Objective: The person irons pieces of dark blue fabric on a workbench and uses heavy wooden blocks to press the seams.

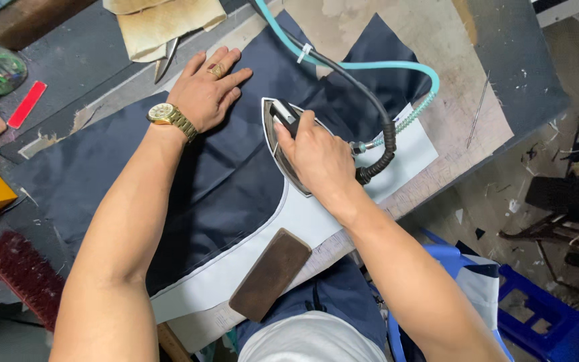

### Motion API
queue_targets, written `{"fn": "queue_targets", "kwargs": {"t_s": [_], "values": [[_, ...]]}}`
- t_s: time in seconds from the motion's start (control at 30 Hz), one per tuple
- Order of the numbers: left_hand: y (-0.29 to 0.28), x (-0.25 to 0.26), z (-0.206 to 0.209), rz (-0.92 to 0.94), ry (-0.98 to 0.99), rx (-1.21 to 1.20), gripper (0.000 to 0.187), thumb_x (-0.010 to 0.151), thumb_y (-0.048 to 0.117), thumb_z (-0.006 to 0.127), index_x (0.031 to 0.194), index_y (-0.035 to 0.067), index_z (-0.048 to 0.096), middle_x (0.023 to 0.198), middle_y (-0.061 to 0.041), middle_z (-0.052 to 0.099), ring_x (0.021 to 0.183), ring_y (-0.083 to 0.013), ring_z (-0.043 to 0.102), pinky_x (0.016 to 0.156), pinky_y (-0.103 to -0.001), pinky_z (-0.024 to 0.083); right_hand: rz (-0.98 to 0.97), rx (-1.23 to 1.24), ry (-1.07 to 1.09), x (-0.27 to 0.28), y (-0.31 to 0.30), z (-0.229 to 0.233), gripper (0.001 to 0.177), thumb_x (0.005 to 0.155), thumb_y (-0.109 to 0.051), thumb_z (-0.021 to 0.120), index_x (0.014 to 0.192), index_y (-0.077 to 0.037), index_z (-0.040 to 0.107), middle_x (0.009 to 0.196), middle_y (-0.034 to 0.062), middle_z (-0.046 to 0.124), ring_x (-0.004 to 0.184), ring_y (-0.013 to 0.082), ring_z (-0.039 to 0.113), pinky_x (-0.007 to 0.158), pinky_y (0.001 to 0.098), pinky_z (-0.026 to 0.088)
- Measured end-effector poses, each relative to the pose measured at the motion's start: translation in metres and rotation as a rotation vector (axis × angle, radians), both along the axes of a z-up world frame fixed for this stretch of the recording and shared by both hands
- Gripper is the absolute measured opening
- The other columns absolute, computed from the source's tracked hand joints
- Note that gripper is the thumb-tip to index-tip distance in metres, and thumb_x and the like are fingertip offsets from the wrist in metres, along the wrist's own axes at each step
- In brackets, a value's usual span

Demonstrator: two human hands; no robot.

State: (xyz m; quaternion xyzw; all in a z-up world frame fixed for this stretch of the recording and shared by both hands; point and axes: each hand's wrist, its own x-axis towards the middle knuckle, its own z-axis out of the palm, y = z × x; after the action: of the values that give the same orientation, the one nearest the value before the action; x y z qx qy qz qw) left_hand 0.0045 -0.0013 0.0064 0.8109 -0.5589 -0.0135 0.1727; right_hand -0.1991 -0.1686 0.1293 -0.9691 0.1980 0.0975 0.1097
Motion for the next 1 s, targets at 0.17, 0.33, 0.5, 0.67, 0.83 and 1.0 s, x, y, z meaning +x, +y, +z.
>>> {"fn": "queue_targets", "kwargs": {"t_s": [0.17,0.33,0.5,0.67,0.83,1.0], "values": [[0.000,0.002,-0.002,0.017,0.081,0.055,0.043,0.110,0.028,0.044,0.150,0.018,0.055,0.163,-0.014,0.040,0.150,-0.0351,0.036,0.118,-0.056,0.023,0.049,0.006,0.010,-0.007,0.001,0.001,0.055,0.108,-0.058,0.046,0.102,-0.003,0.047,0.069,0.0148,0.068,0.063,0.0499,0.067,0.049,0.0626,0.049],[-0.001,-0.001,-0.001,0.034,0.115,0.103,0.045,0.109,0.029,0.040,0.151,0.018,0.054,0.164,-0.014,0.038,0.150,-0.0347,0.034,0.119,-0.055,0.021,-0.041,0.107,0.138,-0.001,-0.002,0.011,0.058,0.108,-0.060,0.036,0.106,-0.003,0.046,0.086,0.0208,0.072,0.077,0.0545,0.067,0.063,0.0669,0.049],[-0.003,-0.002,0.004,0.044,0.109,0.110,0.045,0.110,0.031,0.040,0.151,0.019,0.054,0.163,-0.014,0.039,0.151,-0.0334,0.033,0.119,-0.055,0.022,0.141,0.142,0.086,-0.023,-0.011,0.012,0.053,0.108,-0.056,0.045,0.103,-0.003,0.047,0.086,0.0249,0.071,0.081,0.0580,0.066,0.065,0.0672,0.048],[-0.003,-0.002,0.004,0.045,0.169,0.132,0.047,0.110,0.031,0.035,0.153,0.018,0.051,0.165,-0.012,0.034,0.153,-0.0323,0.028,0.122,-0.054,0.016,0.187,0.170,0.242,-0.090,0.004,0.033,0.051,0.103,-0.061,0.048,0.106,-0.010,0.048,0.081,0.0107,0.072,0.070,0.0496,0.066,0.056,0.0617,0.051],[-0.005,0.000,0.008,0.023,0.192,0.094,0.046,0.111,0.031,0.038,0.152,0.017,0.053,0.166,-0.012,0.034,0.153,-0.0330,0.028,0.120,-0.055,0.017,0.023,0.112,0.257,-0.137,0.007,0.012,0.052,0.102,-0.062,0.046,0.099,-0.010,0.048,0.069,0.0116,0.067,0.062,0.0472,0.063,0.051,0.0562,0.047],[-0.003,-0.004,0.010,0.030,0.186,0.046,0.043,0.110,0.027,0.044,0.150,0.016,0.057,0.163,-0.012,0.040,0.152,-0.0346,0.032,0.120,-0.056,0.019,-0.002,0.004,-0.008,-0.093,0.010,0.003,0.049,0.104,-0.055,0.053,0.098,-0.006,0.054,0.061,0.0116,0.065,0.050,0.0477,0.060,0.043,0.0563,0.046]]}}
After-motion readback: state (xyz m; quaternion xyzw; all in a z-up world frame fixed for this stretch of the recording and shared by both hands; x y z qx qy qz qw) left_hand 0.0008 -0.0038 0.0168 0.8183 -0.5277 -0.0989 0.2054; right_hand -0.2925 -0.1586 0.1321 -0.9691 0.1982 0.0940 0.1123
